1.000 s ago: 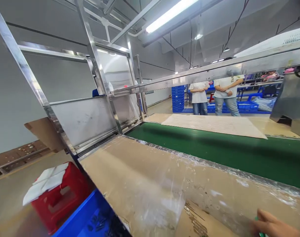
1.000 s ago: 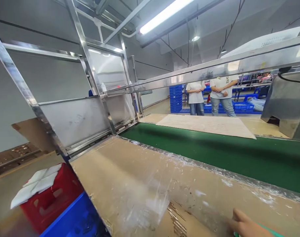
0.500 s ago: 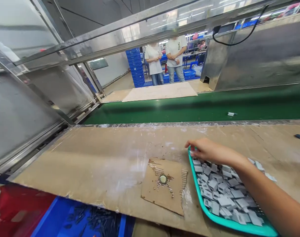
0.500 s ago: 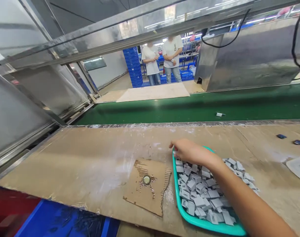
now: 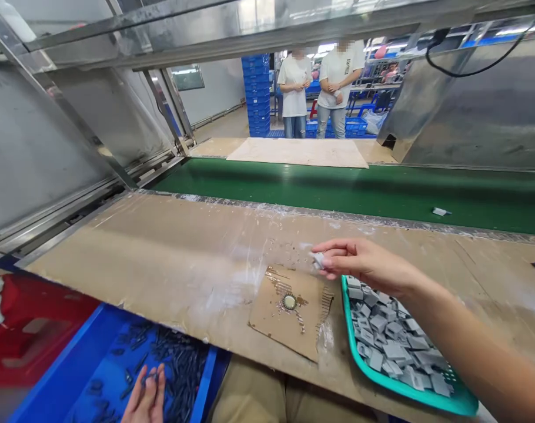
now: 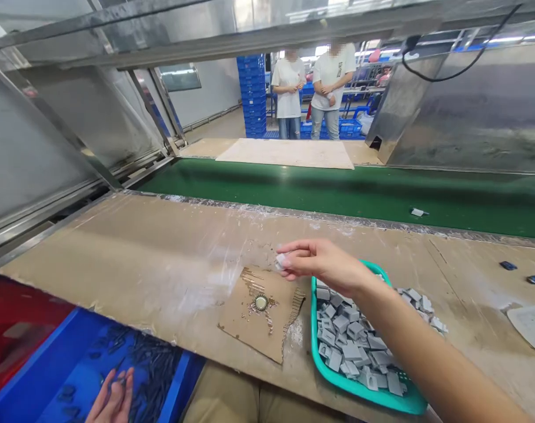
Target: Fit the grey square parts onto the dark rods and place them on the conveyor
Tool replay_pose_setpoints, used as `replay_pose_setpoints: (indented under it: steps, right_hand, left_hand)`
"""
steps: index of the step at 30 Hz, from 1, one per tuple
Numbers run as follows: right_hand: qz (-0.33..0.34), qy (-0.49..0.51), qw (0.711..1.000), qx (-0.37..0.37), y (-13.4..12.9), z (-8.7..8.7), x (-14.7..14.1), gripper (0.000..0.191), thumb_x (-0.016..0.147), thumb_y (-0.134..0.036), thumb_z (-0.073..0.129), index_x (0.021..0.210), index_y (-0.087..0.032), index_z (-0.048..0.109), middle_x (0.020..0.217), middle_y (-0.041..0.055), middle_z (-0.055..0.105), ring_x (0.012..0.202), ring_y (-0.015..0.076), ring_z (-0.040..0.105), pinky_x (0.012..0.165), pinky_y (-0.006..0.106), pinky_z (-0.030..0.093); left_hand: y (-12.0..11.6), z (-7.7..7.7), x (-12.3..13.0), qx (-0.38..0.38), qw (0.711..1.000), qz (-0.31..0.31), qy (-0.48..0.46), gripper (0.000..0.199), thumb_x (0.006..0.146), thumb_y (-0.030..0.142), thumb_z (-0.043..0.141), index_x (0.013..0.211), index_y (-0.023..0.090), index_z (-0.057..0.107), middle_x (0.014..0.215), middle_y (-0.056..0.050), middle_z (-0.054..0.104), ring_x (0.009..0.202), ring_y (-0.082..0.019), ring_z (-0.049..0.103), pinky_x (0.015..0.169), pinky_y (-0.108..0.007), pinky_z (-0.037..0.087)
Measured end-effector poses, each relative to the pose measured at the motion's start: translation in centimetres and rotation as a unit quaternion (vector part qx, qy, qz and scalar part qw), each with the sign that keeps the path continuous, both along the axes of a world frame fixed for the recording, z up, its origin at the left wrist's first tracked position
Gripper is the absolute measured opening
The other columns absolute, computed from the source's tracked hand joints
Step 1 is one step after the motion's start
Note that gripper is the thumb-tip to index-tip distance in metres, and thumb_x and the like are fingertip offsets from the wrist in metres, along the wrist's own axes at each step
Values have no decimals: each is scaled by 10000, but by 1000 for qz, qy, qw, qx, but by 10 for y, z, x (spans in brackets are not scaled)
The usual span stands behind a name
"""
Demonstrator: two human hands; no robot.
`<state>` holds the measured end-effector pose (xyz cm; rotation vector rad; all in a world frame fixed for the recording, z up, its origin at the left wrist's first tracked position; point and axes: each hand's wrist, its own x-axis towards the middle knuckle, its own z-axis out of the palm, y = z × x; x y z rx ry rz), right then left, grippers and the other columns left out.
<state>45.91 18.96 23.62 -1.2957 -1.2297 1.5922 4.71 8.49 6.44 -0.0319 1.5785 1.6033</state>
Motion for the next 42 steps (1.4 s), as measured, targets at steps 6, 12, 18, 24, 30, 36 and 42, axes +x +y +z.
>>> replay_pose_setpoints:
  steps: [6,12,18,24,30,36,42]
  right_hand:
    - [15,-227,958,175,-9,-48,-41,187,702,-294,676,836,-164,681,779,48,682,690,171,629,674,290,502]
    - [131,-348,870,323,-13,-58,-44,178,798,-233,590,929,-197,705,852,64,671,743,175,603,693,291,474]
    - [178,-383,833,358,-10,-71,-44,218,845,-213,535,993,-172,690,837,89,639,761,197,612,689,321,499]
    - [188,-381,836,346,-9,-72,-45,198,837,-203,533,947,-181,697,827,81,638,755,188,612,689,308,494]
    - [100,-176,975,92,-7,-50,-43,256,702,-360,687,842,-147,664,781,58,694,702,177,639,678,299,511]
    - [102,-78,992,10,-9,-43,-44,263,630,-335,741,773,-136,644,672,27,674,603,138,619,620,259,493]
    - [110,-49,993,-1,-11,-48,-45,263,624,-315,759,774,-132,644,703,32,687,631,135,636,614,237,492]
  left_hand:
    - [3,38,36,35,987,62,-147,277,864,57,397,745,152,628,674,22,629,535,-50,592,394,-57,438]
    - [-8,60,87,-31,972,9,-233,329,860,2,362,727,129,634,662,-21,654,592,-89,643,496,-109,524]
    - [-10,75,126,7,960,-181,-211,163,752,-25,566,815,83,671,766,-64,687,698,-136,672,590,-154,564]
    - [0,79,145,69,919,-338,-190,184,687,194,732,831,92,680,812,-79,694,772,-164,660,697,-232,578]
    - [22,82,174,125,920,-340,-149,208,677,240,743,803,86,684,805,-85,698,783,-147,647,760,-235,556]
    - [40,86,199,152,915,-330,-175,233,624,229,779,787,86,694,795,-81,706,762,-154,654,769,-259,561]
    - [42,89,207,155,917,-333,-155,264,578,254,805,759,91,702,801,-76,712,741,-182,662,758,-309,581]
